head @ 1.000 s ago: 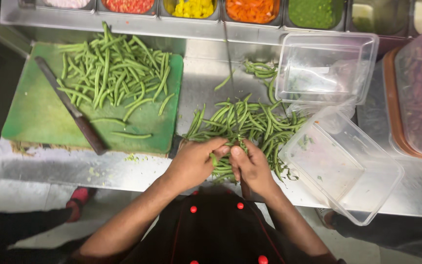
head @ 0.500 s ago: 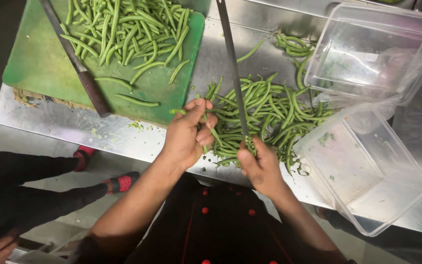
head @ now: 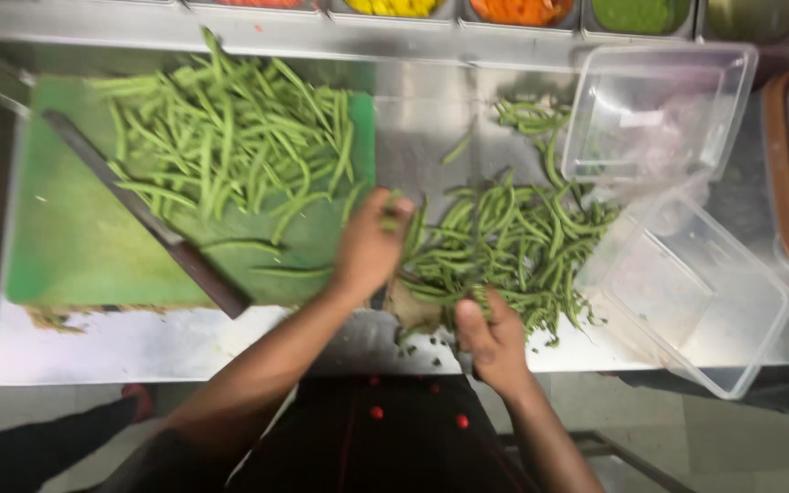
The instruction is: The person trims the ends of green beans by hand and with a knife, placing trimmed beans on a green cutting board. The person repeatedly picks up beans, snaps off the ends, and uses a knife to trim additional pieces.
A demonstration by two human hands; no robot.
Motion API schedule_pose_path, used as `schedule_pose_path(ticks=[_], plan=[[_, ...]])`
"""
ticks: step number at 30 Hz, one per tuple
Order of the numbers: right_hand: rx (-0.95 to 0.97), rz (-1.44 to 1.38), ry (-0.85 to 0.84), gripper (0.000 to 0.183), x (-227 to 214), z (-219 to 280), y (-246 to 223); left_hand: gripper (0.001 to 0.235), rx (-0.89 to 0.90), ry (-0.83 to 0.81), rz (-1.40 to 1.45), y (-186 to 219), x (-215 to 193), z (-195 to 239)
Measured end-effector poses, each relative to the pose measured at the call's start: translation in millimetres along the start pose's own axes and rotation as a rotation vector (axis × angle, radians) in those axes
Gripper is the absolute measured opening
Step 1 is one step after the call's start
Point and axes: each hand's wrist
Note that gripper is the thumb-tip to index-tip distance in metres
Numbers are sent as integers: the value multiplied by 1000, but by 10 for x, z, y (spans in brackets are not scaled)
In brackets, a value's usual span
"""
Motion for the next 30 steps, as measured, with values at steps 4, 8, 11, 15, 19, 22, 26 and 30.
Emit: schedule_pose_path(ticks=[4,8,11,15,19,22,26,30], plan=[[219,-222,157,21,-61,-50,-22,19,95,-465,-745,45,291,-134],[209,-150,139,31,-163,-227,-126,21,49,-482,-627,151,298,-283],[199,-79,97,34,-309,-360,50,23,22,-475,-513,217,238,-218],[370,-245,132,34,-394,-620,681,29,51,-465,-279,373,70,30],[104,-223,-60,46,-337,-1188,1290,23,215,-559,-16,744,-130,380],[3,-182,-221,55,-325,-1342,1630,23,209,-580,-41,902,-284,575],[393,-145,-266,52,-330,-1264,1596,26,240,-630,-127,927,-450,634],[439,-211,-376,54,-394,-974,1089,25,298,-631,-42,1019,-499,710]])
Point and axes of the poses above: each hand's wrist, its own z-axis away from the middle knuckle, its own x-axis out of the palm, y = z × x, and after that the axes turned 11 degrees about y, right-handed
